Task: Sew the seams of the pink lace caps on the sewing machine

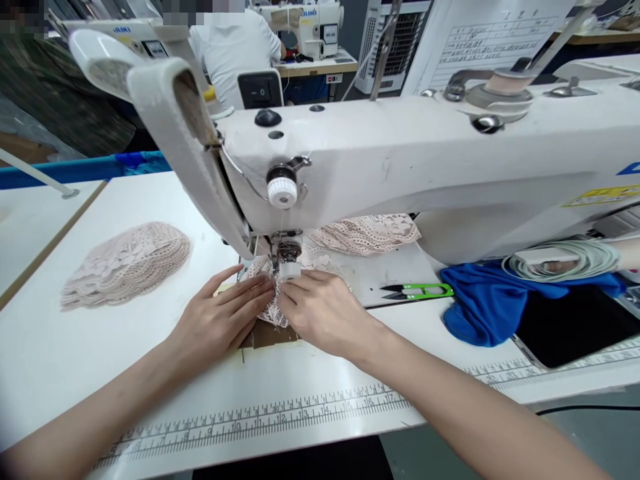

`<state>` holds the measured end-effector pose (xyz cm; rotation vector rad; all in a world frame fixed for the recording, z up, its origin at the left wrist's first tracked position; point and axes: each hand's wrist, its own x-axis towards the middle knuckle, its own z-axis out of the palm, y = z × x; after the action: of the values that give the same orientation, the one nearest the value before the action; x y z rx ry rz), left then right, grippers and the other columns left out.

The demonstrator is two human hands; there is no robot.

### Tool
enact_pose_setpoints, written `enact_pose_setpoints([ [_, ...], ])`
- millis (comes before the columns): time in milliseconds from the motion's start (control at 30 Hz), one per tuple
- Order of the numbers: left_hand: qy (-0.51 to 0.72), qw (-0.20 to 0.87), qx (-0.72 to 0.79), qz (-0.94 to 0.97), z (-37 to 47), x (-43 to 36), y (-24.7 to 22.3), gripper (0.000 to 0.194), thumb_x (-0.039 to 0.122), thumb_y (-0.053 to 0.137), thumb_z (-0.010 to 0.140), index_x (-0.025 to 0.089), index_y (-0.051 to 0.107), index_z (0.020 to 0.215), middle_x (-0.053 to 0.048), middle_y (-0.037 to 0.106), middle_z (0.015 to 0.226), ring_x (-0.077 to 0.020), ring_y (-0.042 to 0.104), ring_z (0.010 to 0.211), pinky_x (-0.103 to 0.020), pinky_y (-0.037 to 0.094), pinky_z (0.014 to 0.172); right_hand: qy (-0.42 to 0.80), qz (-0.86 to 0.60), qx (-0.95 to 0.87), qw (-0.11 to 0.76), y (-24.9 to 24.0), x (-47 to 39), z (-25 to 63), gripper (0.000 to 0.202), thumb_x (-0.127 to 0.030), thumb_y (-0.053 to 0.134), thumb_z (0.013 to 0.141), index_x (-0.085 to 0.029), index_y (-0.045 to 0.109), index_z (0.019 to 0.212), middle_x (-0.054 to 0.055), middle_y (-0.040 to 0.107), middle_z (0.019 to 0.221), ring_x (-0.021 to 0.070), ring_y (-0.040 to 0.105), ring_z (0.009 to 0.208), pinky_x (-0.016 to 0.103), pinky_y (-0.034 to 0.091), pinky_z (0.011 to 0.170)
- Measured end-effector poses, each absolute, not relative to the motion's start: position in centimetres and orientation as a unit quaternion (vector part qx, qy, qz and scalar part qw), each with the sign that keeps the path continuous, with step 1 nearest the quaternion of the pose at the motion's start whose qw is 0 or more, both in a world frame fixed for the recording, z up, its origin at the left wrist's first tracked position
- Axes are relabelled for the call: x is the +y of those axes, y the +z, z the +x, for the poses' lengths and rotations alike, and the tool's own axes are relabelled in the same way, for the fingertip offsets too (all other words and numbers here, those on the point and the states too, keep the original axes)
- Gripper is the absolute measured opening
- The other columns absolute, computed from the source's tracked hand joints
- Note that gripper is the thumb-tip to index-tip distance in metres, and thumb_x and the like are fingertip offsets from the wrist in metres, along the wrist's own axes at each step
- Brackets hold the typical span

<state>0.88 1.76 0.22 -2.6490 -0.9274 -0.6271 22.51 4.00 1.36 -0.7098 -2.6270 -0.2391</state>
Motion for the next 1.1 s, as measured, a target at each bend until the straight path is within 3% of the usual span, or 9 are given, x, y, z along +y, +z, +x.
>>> enact_pose_setpoints([
  [233,-0.214,0.117,-0.315,-0.917,0.8,1.4,0.7,0.023,0.009,0.048,0.089,0.009,0.067,0.103,-0.011,0.072,0.109,-0.0207,0.068,0.104,-0.043,0.04,0.11,-0.129,-0.233,-0.941,0.207,1.0,3.6,22.2,0.026,-0.001,0.045,0.088,-0.01,0.07,0.088,0.008,0.073,0.086,0.0183,0.066,0.081,0.031,0.05,0.073],
  [767,-0.194,0.125,-0.339,-0.912,0.7,2.4,0.3,0.027,0.009,0.045,0.091,0.01,0.064,0.111,-0.012,0.07,0.116,-0.0238,0.065,0.11,-0.053,0.038,0.11,-0.132,-0.255,-0.935,0.208,0.9,4.5,22.1,0.032,0.003,0.039,0.086,-0.009,0.069,0.087,0.008,0.074,0.086,0.017,0.066,0.076,0.03,0.046,0.07],
  [1100,-0.217,0.095,-0.335,-0.912,1.0,1.5,0.5,0.024,0.011,0.048,0.089,0.014,0.067,0.105,-0.008,0.072,0.111,-0.0212,0.068,0.104,-0.049,0.035,0.113,-0.136,-0.27,-0.936,0.177,1.2,4.8,22.1,0.03,0.001,0.04,0.086,-0.01,0.068,0.088,0.011,0.073,0.095,0.017,0.065,0.08,0.029,0.044,0.068],
])
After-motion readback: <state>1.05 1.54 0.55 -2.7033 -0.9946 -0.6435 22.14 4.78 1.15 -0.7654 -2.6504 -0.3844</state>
